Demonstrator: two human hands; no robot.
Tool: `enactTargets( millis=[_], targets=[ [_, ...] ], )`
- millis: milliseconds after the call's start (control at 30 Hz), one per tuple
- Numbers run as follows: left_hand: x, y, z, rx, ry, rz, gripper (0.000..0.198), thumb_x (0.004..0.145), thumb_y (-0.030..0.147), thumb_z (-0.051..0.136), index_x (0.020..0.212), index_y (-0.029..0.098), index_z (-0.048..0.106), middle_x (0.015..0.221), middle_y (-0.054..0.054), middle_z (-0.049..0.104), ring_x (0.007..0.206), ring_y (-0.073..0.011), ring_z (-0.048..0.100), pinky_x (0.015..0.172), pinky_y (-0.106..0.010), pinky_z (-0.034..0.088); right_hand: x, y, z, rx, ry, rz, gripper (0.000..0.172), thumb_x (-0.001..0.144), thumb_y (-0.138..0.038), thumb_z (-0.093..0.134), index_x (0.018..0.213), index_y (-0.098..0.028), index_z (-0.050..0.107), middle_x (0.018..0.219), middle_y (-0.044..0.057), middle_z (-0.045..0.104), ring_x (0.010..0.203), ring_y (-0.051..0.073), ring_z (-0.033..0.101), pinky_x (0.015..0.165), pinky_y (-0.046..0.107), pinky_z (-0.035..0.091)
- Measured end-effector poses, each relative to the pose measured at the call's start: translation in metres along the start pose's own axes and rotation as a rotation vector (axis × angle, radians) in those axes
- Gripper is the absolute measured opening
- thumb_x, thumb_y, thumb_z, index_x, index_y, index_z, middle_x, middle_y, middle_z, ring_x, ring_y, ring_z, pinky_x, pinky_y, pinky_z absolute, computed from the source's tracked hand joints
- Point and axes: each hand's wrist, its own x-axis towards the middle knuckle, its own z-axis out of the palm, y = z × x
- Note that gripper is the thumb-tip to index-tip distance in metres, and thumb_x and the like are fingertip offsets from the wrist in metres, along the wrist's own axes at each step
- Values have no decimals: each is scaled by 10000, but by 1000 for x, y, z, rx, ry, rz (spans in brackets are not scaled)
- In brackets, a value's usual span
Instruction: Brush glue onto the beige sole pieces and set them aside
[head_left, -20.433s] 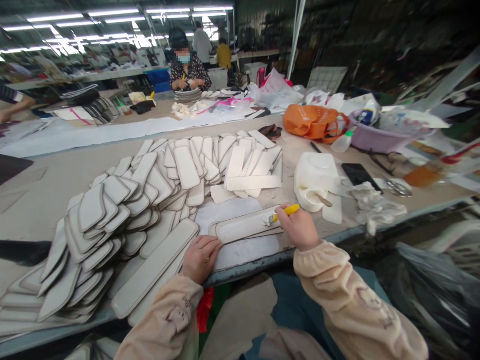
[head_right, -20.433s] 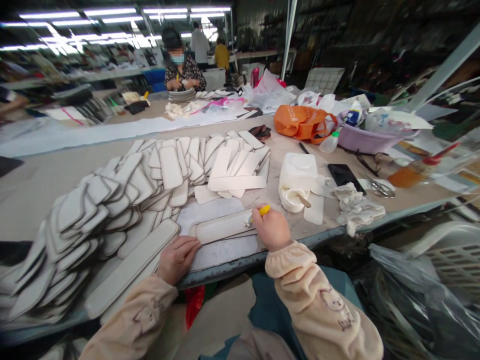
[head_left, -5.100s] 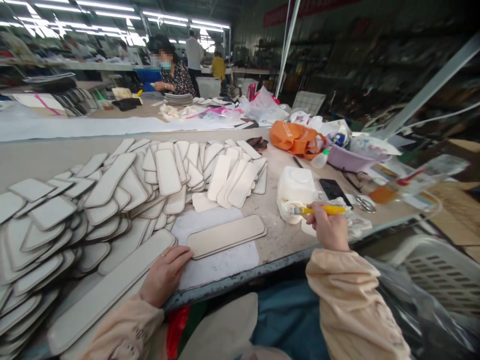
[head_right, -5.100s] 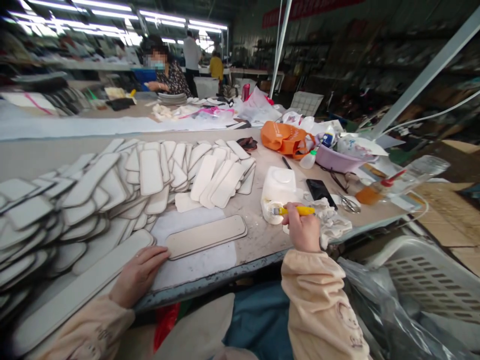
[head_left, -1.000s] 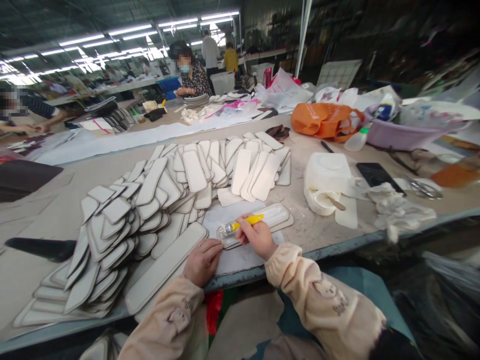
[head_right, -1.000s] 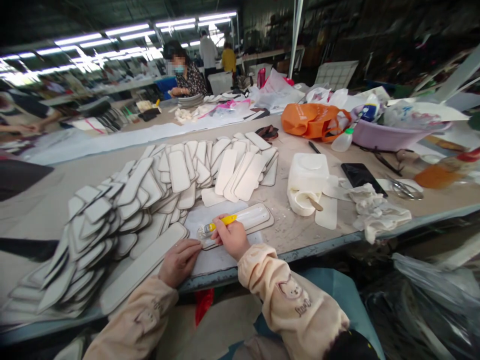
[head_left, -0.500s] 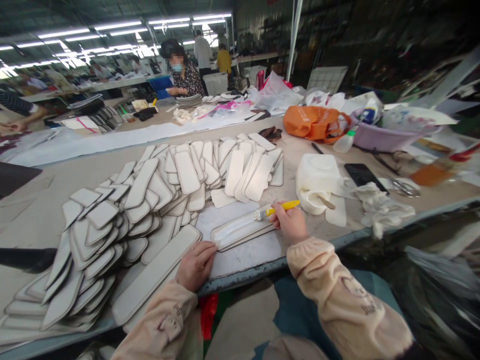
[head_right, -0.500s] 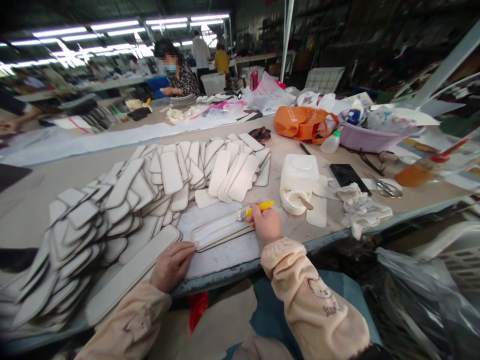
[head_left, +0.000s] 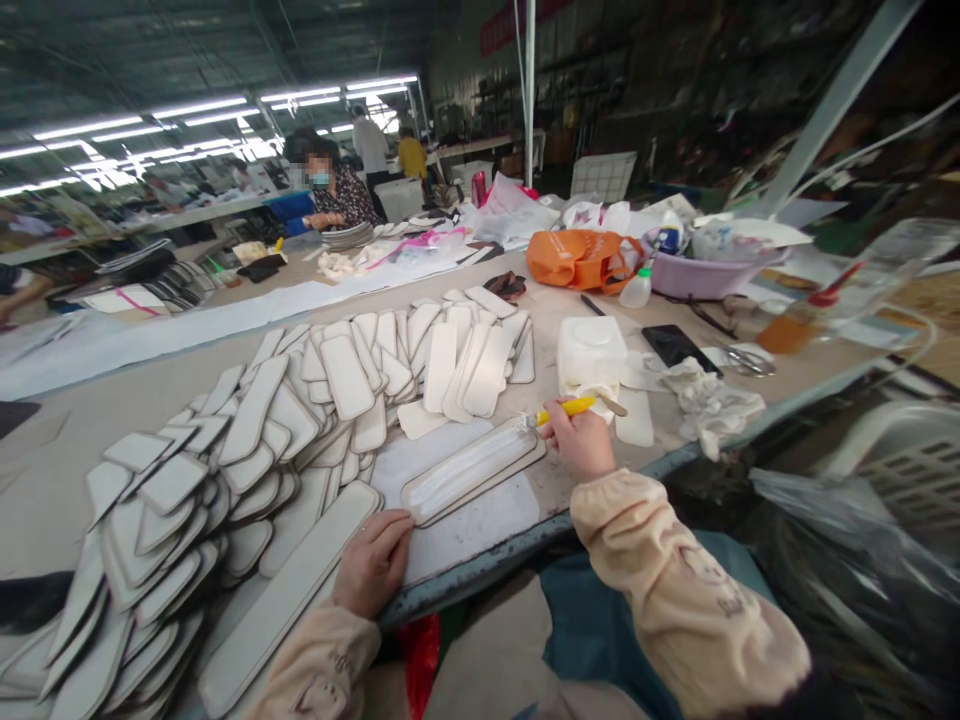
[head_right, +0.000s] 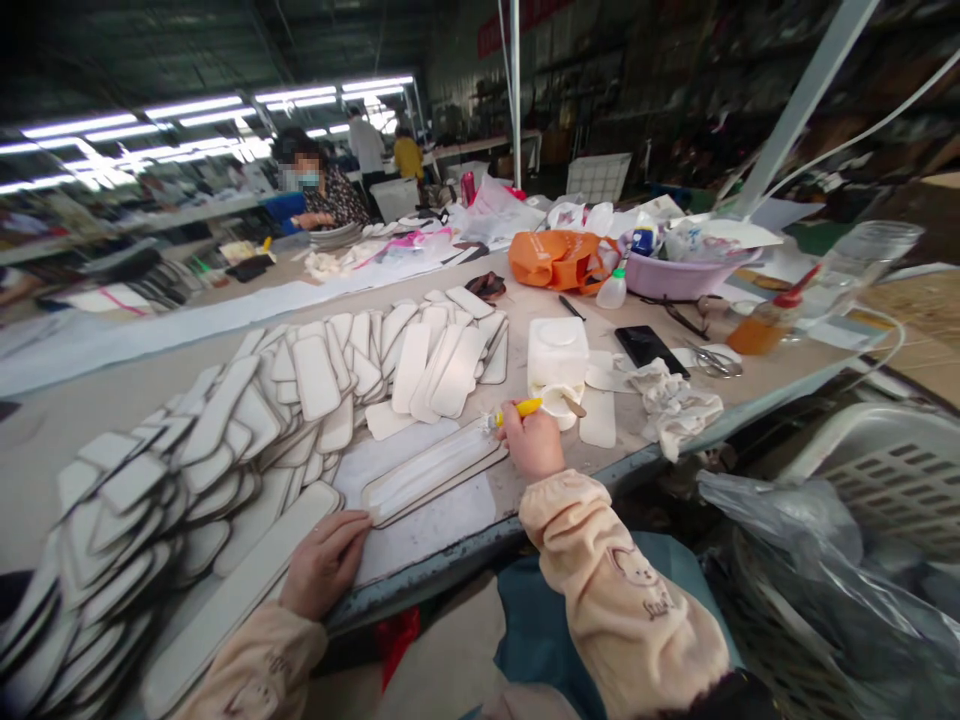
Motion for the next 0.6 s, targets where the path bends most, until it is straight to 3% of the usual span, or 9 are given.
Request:
enactTargets(
  millis=[100, 200, 300, 367, 467, 600],
  targets=[
    [5, 4, -8, -22, 34, -54, 170, 864, 201, 551, 961, 198, 691, 975, -80, 702, 899, -194, 672, 808, -337, 577, 0, -13, -12, 367, 17, 66, 327, 811, -480, 553, 842, -160, 617, 512, -14, 589, 407, 110, 488, 407, 221, 367],
    [23, 8, -28, -63, 20, -149, 169, 863, 273, 563, 923, 200, 704, 942, -70, 713, 851, -187, 686, 758, -304, 585, 1, -25, -31, 740, 23, 117, 317, 775, -469, 606, 860, -164, 601, 487, -39, 529, 386, 77, 400, 371, 190, 288],
    [61, 9, -50, -116, -68, -201, 173, 862, 321, 576, 861, 213, 710, 840, -32, 726, 765, -165, 689, 676, -259, 577, 4, -31, -49, 949, 29, 164, 263, 749, -413, 642, 845, -175, 588, 480, -52, 486, 387, 62, 365, 366, 170, 252],
    [97, 9, -54, -129, -120, -187, 182, 855, 343, 587, 851, 213, 714, 819, -22, 731, 747, -163, 687, 659, -256, 567, 6, -32, -56, 1035, 34, 187, 229, 742, -382, 645, 838, -184, 578, 480, -57, 469, 387, 58, 348, 365, 162, 241],
    [159, 11, -36, -56, -239, -210, 196, 843, 347, 598, 886, 198, 719, 871, -35, 733, 806, -173, 682, 739, -283, 550, 8, -33, -62, 1115, 53, 188, 213, 729, -361, 645, 832, -191, 569, 486, -57, 470, 391, 59, 332, 370, 161, 247],
    [232, 21, 20, 164, -455, -332, 275, 830, 390, 613, 988, 186, 710, 1015, -73, 716, 924, -194, 666, 842, -295, 500, 10, -35, -67, 1170, 84, 167, 211, 708, -350, 648, 826, -197, 560, 495, -61, 459, 402, 65, 341, 377, 162, 254]
  ],
)
